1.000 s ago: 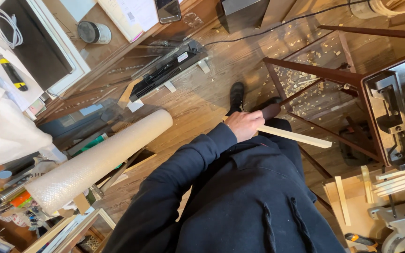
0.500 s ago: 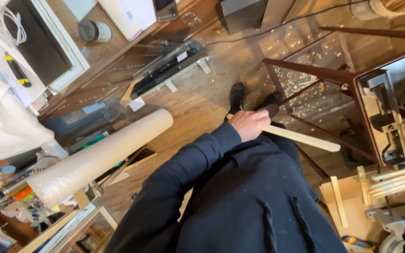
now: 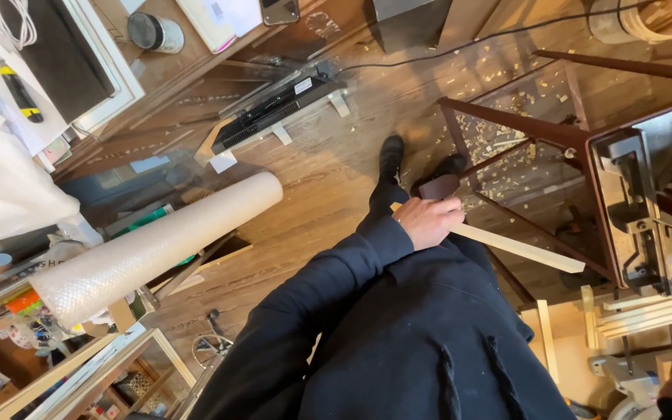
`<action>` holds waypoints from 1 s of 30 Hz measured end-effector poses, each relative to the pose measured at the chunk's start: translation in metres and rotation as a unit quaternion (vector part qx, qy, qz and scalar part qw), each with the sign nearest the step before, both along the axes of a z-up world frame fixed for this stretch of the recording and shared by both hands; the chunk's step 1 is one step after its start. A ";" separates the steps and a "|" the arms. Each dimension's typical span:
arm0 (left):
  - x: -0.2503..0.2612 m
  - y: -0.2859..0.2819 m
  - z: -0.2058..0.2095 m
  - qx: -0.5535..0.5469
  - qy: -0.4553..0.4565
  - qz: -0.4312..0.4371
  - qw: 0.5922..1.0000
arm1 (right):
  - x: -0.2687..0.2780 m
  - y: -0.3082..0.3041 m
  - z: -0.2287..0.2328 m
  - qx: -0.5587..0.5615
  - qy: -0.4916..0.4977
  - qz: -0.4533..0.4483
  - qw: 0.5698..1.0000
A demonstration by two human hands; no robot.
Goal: Cutting wooden frame moldings using a manual miter chopper.
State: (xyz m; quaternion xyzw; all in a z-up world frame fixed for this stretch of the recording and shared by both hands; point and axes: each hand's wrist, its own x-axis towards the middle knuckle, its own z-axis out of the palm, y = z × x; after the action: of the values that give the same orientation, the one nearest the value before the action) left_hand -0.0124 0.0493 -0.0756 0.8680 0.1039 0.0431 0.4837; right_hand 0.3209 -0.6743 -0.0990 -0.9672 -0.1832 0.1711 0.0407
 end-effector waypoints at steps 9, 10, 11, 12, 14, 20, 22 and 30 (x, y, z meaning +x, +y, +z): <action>-0.021 0.014 -0.009 -0.025 0.017 0.025 0.999 | -0.013 0.016 0.008 0.062 0.024 -0.052 0.996; -0.024 0.013 -0.011 -0.026 0.017 0.026 0.999 | -0.012 0.017 0.009 0.061 0.025 -0.051 0.997; -0.026 0.014 -0.013 -0.021 0.018 0.029 0.999 | -0.012 0.019 0.008 0.241 0.121 -0.189 0.944; -0.028 0.015 -0.015 -0.017 0.019 0.032 0.999 | -0.012 0.020 0.008 0.406 0.209 -0.315 0.832; -0.030 0.019 -0.016 -0.019 0.013 0.038 0.999 | -0.008 0.025 0.005 0.388 0.210 -0.294 0.848; -0.035 0.026 -0.019 -0.019 0.020 0.032 0.999 | -0.005 0.030 0.010 0.275 0.204 -0.179 0.922; -0.036 0.025 -0.020 -0.019 0.013 0.035 0.999 | -0.007 0.028 0.013 0.242 0.201 -0.148 0.938; -0.031 0.031 -0.015 -0.004 0.025 0.012 1.000 | -0.032 0.032 0.008 0.171 0.091 -0.291 0.937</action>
State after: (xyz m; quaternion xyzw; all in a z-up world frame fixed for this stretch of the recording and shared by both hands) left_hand -0.0438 0.0799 -0.0902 0.8657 0.1265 0.0265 0.4835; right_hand 0.2891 -0.6428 -0.0909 -0.9369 0.0848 0.2052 0.2700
